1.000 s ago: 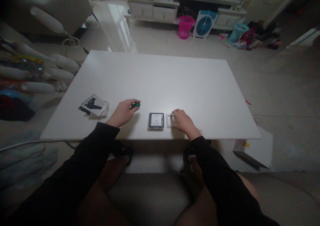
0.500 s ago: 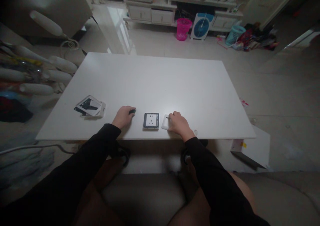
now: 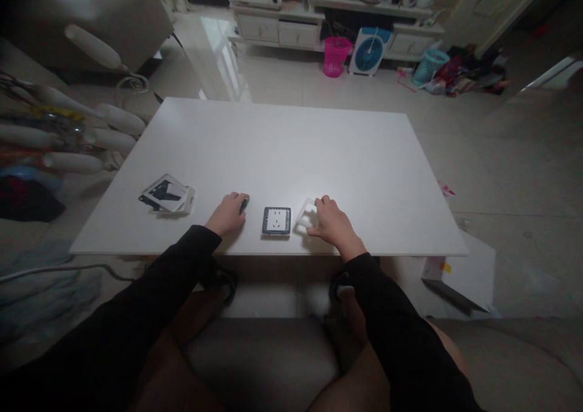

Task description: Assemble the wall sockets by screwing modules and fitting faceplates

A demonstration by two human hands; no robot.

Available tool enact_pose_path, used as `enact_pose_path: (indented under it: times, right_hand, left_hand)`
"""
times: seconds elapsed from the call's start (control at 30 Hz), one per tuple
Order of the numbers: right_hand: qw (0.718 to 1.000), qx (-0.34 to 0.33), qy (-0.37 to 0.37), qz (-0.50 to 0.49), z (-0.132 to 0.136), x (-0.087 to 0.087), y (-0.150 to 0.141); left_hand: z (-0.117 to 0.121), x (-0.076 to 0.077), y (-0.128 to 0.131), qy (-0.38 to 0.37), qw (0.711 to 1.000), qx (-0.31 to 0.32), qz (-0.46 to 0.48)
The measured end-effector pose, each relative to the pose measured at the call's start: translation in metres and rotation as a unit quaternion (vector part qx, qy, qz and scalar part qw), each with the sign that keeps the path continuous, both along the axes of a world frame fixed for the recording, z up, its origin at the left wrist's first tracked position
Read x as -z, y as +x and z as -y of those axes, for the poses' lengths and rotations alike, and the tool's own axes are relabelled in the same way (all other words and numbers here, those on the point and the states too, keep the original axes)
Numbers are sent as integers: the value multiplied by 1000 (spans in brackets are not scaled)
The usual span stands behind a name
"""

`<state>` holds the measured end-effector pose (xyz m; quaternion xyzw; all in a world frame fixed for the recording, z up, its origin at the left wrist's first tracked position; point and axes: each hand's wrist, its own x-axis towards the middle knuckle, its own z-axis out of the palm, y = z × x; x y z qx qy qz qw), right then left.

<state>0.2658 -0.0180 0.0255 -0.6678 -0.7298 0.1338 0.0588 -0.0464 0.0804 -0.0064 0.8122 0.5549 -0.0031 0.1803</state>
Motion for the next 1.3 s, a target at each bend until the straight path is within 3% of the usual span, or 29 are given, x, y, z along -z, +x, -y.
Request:
enact_pose_path:
  times: [0.1,0.2,0.23,0.3,0.37,0.43,0.5,0.57,0.63,0.73,0.83,0.9,1.1,1.3]
  right_hand:
    - [999,-19,22,-37,0,-9,-9]
    - [993,-48,56,-89,-1,-18,-19]
    - [991,-57,66,-104,-1,-20,-23]
    - [985,-74,84,-129,-1,-25,-30]
    - [980,-95,93,-150,0,-28,-37]
    - [974,-112,98,-170,0,-29,-43]
    - [967,-115,109,-199,0,-28,-47]
    - [957,-73,125,-253,-1,-23,-50]
    - [940,22,113,-322,-2,-13,-53]
    - [905,153,27,-396,-5,8,-55]
    - [888,192,-13,-418,-7,23,-57]
    - [878,219,-26,-424,-8,26,-59]
    - [819,293,-42,-491,-10,10,-63]
    - [705,358,-93,-605,-10,-12,-68]
  left_hand:
    - [1,-11,7,11,999,-39,21]
    - [7,-28,20,-21,982,-78,169]
    - [11,-34,25,-69,963,-77,249]
    - [21,-44,34,-214,889,-86,396]
    - [32,-51,40,-309,819,-94,474]
    - [41,-53,44,-342,789,-89,502]
    - [45,-53,44,-341,781,-91,514]
    - [45,-50,42,-333,777,-104,524]
    - [43,-47,39,-325,775,-120,529]
    - [42,-42,38,-303,796,-144,504]
    - [43,-36,41,-278,826,-179,457]
    - [44,-33,45,-277,822,-215,448]
    - [44,-37,53,-346,731,-291,511]
    - [42,-52,49,-444,634,-304,555]
